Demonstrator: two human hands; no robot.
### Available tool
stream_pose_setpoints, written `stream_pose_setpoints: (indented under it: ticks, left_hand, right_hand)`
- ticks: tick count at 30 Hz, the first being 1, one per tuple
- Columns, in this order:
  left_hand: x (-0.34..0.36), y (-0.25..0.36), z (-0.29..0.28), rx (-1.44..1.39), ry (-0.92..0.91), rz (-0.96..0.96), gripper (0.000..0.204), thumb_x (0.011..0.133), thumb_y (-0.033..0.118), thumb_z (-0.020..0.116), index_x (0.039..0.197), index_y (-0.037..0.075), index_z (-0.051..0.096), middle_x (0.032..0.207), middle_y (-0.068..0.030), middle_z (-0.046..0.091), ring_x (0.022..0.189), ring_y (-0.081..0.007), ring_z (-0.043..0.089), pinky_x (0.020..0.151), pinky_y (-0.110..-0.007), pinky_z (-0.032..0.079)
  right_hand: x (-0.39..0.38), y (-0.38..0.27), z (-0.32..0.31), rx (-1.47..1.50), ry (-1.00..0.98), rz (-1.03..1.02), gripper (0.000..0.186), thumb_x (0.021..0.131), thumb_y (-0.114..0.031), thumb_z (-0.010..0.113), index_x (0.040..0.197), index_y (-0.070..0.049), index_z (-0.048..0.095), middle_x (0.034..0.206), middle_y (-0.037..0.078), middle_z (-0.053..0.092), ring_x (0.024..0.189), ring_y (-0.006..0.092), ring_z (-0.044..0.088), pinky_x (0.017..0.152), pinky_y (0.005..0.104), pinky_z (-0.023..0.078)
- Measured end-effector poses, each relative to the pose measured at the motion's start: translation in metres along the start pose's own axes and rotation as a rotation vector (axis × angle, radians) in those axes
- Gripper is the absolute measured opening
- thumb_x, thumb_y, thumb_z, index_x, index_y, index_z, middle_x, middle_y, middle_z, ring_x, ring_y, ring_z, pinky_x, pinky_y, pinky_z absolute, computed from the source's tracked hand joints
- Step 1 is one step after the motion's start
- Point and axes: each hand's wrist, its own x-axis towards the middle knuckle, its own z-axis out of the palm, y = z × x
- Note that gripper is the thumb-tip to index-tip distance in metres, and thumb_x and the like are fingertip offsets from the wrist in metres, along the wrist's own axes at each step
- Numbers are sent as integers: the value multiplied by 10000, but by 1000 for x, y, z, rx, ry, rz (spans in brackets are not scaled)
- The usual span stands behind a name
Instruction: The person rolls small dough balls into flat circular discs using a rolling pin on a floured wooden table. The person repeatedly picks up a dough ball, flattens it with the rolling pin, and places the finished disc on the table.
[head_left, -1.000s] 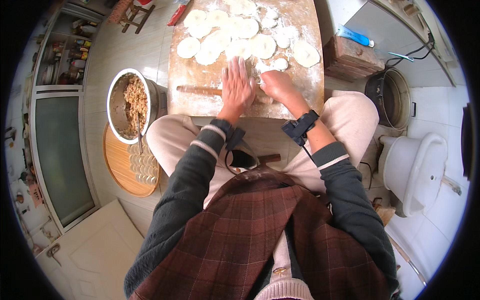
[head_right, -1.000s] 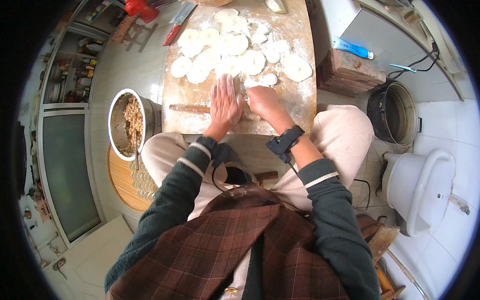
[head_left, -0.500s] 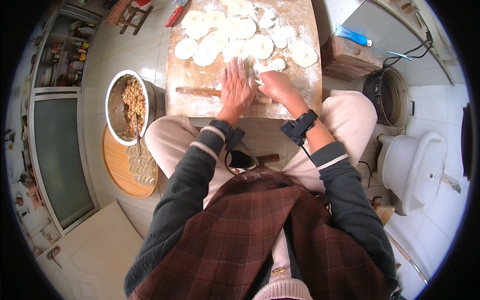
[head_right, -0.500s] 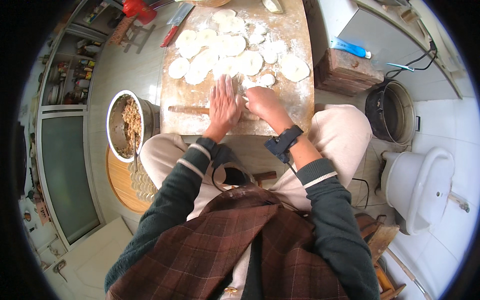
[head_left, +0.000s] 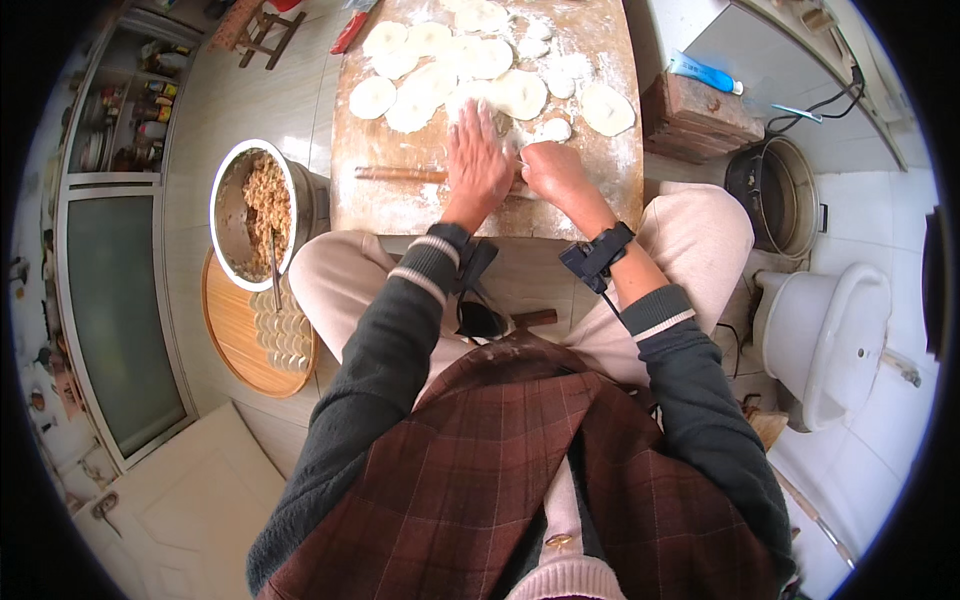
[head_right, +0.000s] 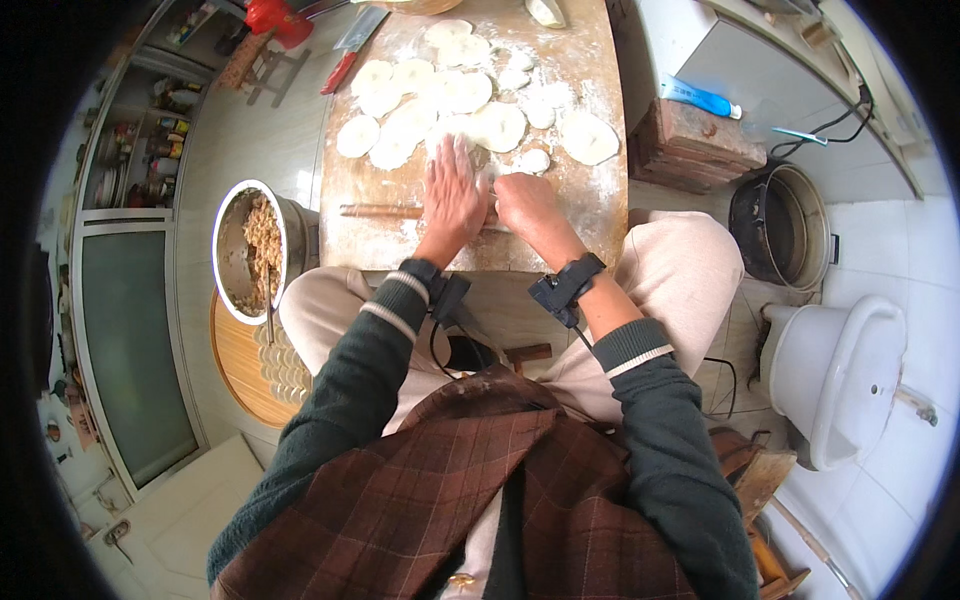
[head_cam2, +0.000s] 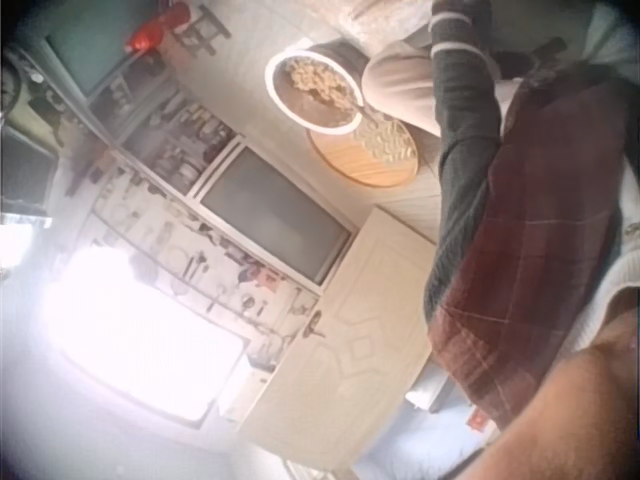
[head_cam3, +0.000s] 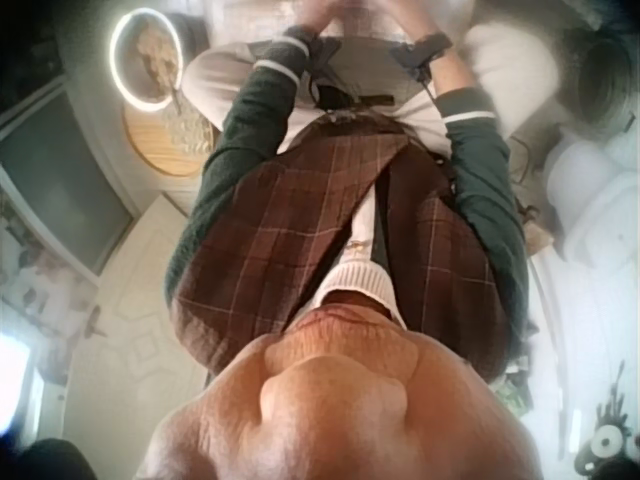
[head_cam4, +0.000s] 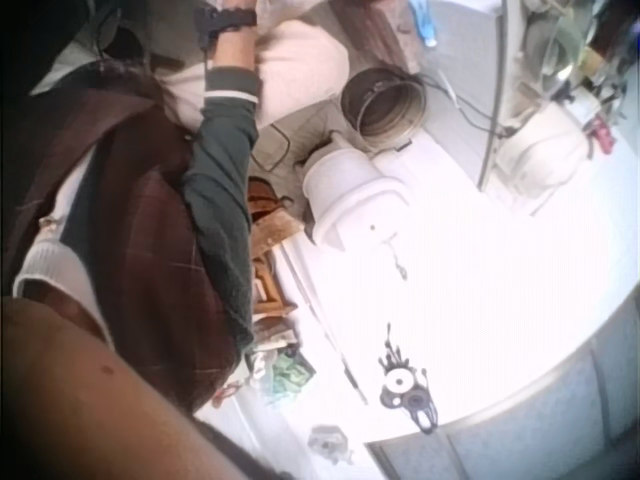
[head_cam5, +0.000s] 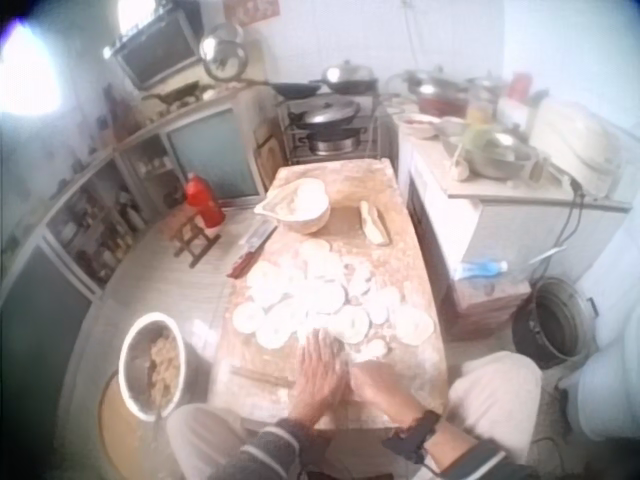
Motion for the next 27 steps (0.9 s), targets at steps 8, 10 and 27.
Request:
stream_pose_setpoints:
  ticks: [8,10,27]
  left_hand:
    - [-57,2,-19,129,-219,-3,669,962,284,452,1514,-44,260,1561,-272,269,1448,-402,277,1191,-498,190]
    - [-60,0,-16,100,-124,40,671,971,297,455,1511,-49,259,1563,-272,266,1445,-409,281,1181,-506,208]
    - [-72,-4,-7,18,-54,49,663,973,269,455,1510,-59,245,1547,-287,281,1433,-432,279,1176,-523,191]
  right_hand:
    - [2,2,-8,224,44,141,143,798,-160,634,790,-21,664,804,196,664,822,397,648,724,488,505]
    - [1,3,-9,176,-42,158,147,801,-134,618,811,-8,691,876,194,696,920,381,664,787,460,524]
    - [30,40,-41,945,15,530,178,876,-110,694,968,38,657,938,151,700,794,249,673,660,338,552]
